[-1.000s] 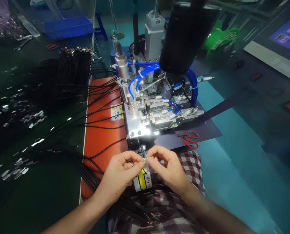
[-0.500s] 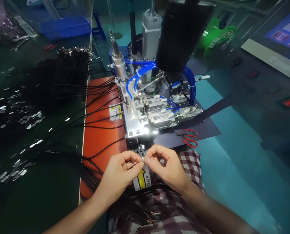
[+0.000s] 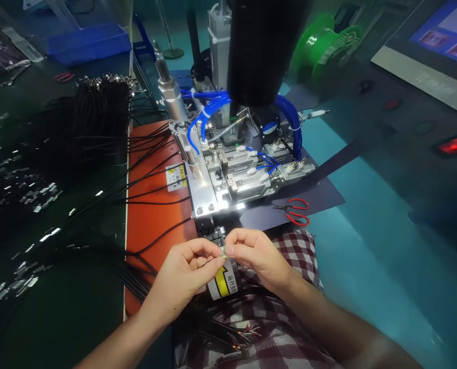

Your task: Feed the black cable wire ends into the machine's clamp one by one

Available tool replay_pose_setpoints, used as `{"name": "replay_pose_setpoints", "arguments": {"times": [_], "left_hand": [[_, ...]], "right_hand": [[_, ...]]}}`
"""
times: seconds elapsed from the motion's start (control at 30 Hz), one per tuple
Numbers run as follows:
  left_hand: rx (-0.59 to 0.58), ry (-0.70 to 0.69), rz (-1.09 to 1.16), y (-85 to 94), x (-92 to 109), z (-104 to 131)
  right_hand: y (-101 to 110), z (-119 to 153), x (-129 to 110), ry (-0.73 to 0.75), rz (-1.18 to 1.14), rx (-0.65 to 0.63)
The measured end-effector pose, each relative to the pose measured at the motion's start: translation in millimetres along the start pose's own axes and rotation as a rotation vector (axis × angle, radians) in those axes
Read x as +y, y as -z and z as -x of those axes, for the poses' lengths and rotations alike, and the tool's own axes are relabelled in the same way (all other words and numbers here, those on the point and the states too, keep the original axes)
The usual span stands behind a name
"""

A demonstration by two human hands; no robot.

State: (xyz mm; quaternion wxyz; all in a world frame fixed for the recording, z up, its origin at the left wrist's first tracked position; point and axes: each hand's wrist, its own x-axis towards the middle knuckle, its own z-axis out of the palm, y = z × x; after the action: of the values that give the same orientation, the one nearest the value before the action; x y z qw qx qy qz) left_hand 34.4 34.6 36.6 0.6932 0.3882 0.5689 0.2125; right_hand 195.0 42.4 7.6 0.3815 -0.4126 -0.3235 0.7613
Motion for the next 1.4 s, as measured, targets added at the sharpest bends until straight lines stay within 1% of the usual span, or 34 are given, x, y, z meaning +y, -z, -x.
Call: {"name": "replay_pose_setpoints", "arguments": {"times": [0.13, 0.27, 0.4, 0.57, 0.67, 0.73, 0.83, 0.93, 1.07, 1.17, 1.33, 1.4], "left_hand": [[-0.052, 0.013, 0.016, 1.9, 1, -1], [-0.153, 0.04, 0.054, 6.5, 0, -3], [-0.216, 0.07, 0.049, 10.4, 0, -4], [-0.279, 0.076, 0.009, 9.6, 1, -5], [-0.265, 0.087, 0.028, 6.9, 1, -5], [-0.214, 0.08, 0.05, 5.0, 1, -5], [-0.152, 0.056, 0.098, 2.8, 2, -3], [-0.122, 0.035, 0.125, 1.2, 3, -2], [-0.1, 0.023, 0.115, -0.4, 2, -1], [-0.094, 0.009, 0.113, -1.2, 1, -2], [-0.07, 0.001, 0.136, -2.0, 0, -1], [-0.06, -0.002, 0.148, -2.2, -1, 0]], "right_hand": [[5, -3, -7, -0.063, 0.037, -0.091], [11, -7, -15, -0.063, 0.077, -0.213], [14, -11, -20, -0.06, 0.124, -0.339], [19, -14, -23, 0.003, 0.226, -0.484], [21, -16, -24, 0.046, 0.316, -0.542], [21, -16, -24, 0.077, 0.35, -0.517], [20, -12, -25, 0.145, 0.397, -0.363], [18, -3, -23, 0.187, 0.467, -0.215], [12, 7, -18, 0.215, 0.591, -0.081], [6, 11, -16, 0.239, 0.653, -0.034], [0, 15, -15, 0.337, 0.722, 0.03], [-1, 16, -12, 0.325, 0.694, 0.059]]}}
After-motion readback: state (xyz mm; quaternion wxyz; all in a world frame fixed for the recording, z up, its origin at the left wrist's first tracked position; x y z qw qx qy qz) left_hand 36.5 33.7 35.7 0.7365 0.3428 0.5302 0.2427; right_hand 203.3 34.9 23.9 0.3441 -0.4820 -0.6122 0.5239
